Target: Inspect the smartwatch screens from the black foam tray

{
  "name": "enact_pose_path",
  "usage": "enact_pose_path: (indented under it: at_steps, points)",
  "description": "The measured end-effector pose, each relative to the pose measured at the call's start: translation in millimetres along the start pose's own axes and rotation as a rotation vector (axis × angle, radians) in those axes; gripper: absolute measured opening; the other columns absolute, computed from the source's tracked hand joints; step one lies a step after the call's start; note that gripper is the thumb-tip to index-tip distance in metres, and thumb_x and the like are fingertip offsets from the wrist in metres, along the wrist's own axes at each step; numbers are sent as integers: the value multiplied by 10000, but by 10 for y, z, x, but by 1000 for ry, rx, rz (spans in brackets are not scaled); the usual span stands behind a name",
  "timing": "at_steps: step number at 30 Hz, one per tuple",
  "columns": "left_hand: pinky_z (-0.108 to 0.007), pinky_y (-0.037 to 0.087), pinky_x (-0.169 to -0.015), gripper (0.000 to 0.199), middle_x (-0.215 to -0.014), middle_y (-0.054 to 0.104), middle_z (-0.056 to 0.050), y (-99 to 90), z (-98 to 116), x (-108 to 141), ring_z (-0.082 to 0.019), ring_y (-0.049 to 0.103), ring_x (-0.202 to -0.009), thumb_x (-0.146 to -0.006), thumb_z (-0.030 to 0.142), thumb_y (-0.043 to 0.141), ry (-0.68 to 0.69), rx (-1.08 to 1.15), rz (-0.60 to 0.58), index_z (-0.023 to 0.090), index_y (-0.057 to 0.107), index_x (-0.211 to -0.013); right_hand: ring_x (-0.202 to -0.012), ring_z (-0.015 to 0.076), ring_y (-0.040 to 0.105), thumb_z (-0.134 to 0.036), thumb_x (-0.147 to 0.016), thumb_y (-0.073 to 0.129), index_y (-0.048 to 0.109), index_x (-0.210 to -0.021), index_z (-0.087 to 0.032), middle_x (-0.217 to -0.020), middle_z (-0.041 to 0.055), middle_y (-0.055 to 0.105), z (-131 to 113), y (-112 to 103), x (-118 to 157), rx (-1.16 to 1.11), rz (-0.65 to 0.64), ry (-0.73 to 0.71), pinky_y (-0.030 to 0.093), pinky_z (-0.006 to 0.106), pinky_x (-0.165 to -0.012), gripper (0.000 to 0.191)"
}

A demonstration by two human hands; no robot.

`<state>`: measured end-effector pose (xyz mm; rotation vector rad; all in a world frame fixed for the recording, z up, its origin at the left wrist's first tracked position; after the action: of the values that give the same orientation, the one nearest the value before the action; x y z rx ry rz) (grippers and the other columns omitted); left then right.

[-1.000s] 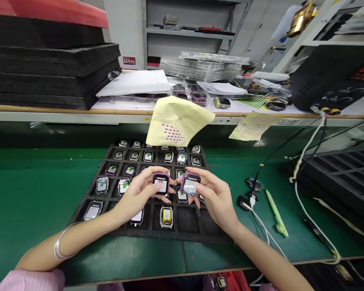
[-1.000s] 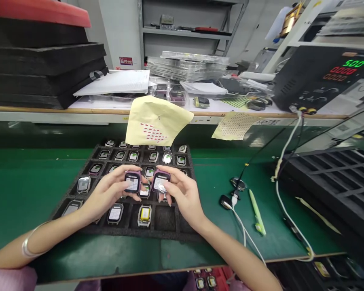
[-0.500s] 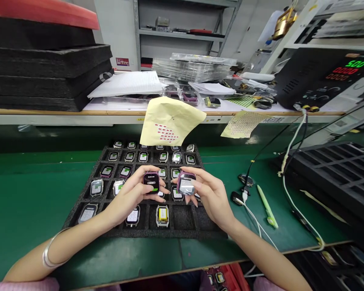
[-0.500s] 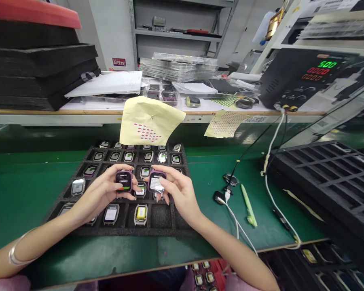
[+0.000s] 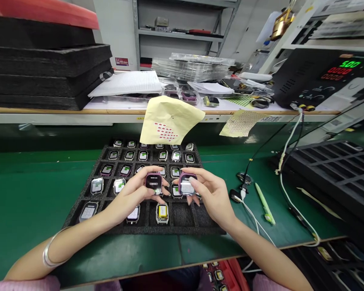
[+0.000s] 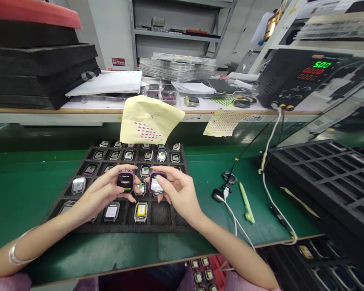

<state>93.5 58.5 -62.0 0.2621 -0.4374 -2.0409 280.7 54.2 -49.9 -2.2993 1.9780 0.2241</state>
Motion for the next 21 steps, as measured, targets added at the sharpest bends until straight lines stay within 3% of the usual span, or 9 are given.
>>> enact_pose_path:
  at_steps: [7, 14, 21]
  points:
    - [-368, 562, -787, 483, -1046, 646, -92, 8, 5, 23, -229, 629, -955, -795, 83, 505, -7, 11, -11, 194, 511, -1265, -491, 131, 593, -262, -852, 644, 664, -1136, -217, -887, 67, 730, -35, -15, 33, -52, -57, -10, 369, 209, -360, 288]
    - [-378, 564, -786, 498, -1074, 644, -97, 4, -8, 22, -234, 629, -958, -785, 83, 520, -21, 7, -7, 194, 517, -1270, -425, 102, 526, -276, -840, 686, 690, -1019, -183, -824, 60, 728, -52, 38, 38, -2, -1, 3, 378, 208, -347, 201]
    - [-362, 566, -803, 481, -1057, 640, -88, 1, 2, 30, -227, 626, -980, -808, 71, 496, -27, -5, -6, 191, 491, -1274, -474, 132, 593, -326, -903, 607, 682, -1133, -205, -827, 68, 713, 26, -28, 54, -45, -87, 3, 359, 200, -358, 271]
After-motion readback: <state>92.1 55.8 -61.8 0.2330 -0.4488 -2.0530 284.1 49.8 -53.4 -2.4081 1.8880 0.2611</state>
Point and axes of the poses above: each hand's wrist, its own x-axis away from the middle knuckle, its own y-axis out of the palm, z = x × y, the point moved 4 cm from there along -x, towards the middle knuckle
